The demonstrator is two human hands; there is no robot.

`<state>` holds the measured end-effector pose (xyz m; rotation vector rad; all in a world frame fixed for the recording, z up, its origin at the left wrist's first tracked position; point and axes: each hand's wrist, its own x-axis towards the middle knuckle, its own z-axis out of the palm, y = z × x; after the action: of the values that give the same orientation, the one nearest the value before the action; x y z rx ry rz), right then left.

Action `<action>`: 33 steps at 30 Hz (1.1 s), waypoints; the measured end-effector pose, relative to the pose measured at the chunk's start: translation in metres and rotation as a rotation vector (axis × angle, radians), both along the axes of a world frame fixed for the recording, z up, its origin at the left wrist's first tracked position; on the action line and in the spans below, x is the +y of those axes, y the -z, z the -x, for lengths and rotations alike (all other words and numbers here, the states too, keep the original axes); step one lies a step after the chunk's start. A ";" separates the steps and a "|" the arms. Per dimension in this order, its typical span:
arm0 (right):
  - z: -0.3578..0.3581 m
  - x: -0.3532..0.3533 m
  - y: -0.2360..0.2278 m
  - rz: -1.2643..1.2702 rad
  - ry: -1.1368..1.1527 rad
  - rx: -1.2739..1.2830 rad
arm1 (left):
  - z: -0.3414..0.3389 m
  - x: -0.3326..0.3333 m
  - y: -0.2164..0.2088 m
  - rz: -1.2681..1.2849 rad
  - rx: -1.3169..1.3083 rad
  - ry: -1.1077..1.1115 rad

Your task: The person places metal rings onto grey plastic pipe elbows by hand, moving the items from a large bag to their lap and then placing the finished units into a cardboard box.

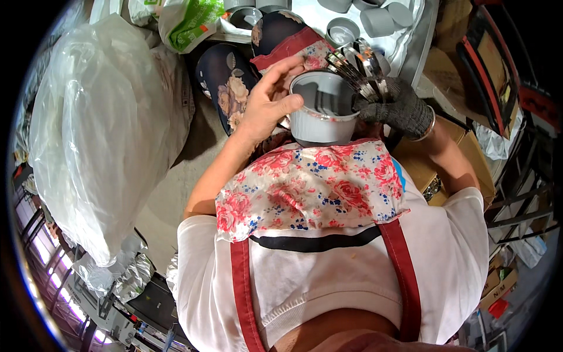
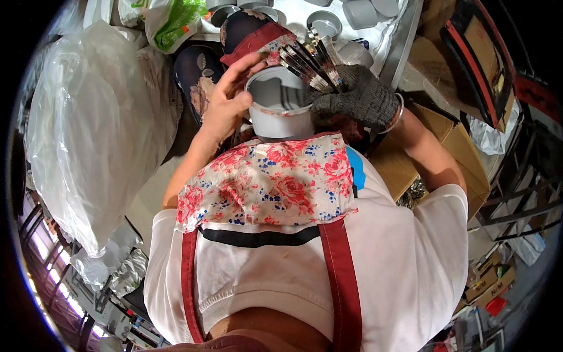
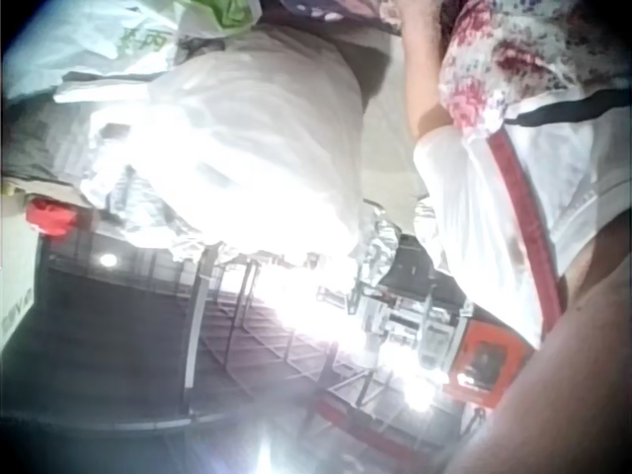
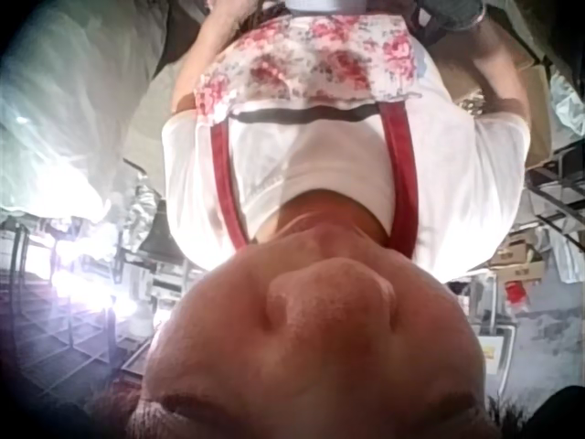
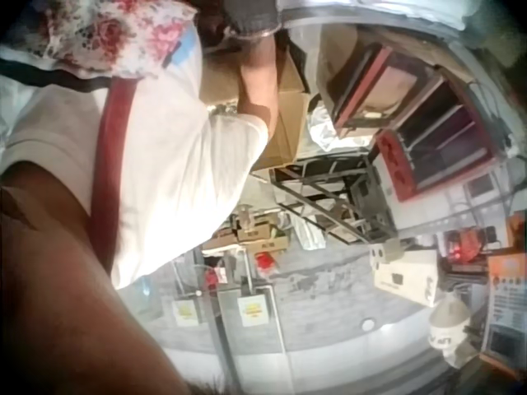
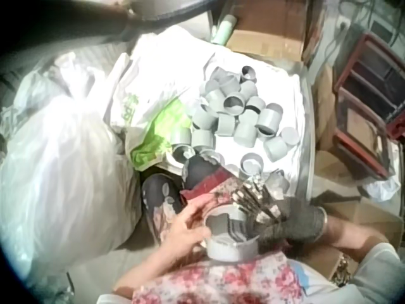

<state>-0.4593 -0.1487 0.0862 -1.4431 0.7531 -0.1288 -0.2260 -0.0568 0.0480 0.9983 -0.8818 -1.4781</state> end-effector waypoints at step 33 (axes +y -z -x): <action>0.249 0.031 -0.013 0.979 1.653 0.267 | -0.109 0.049 -0.220 0.916 -1.118 -1.241</action>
<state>-0.7086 -0.1177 0.0988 -1.2850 2.1330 -1.7785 -0.1168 -0.0076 0.2681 1.2028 -1.1355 0.6289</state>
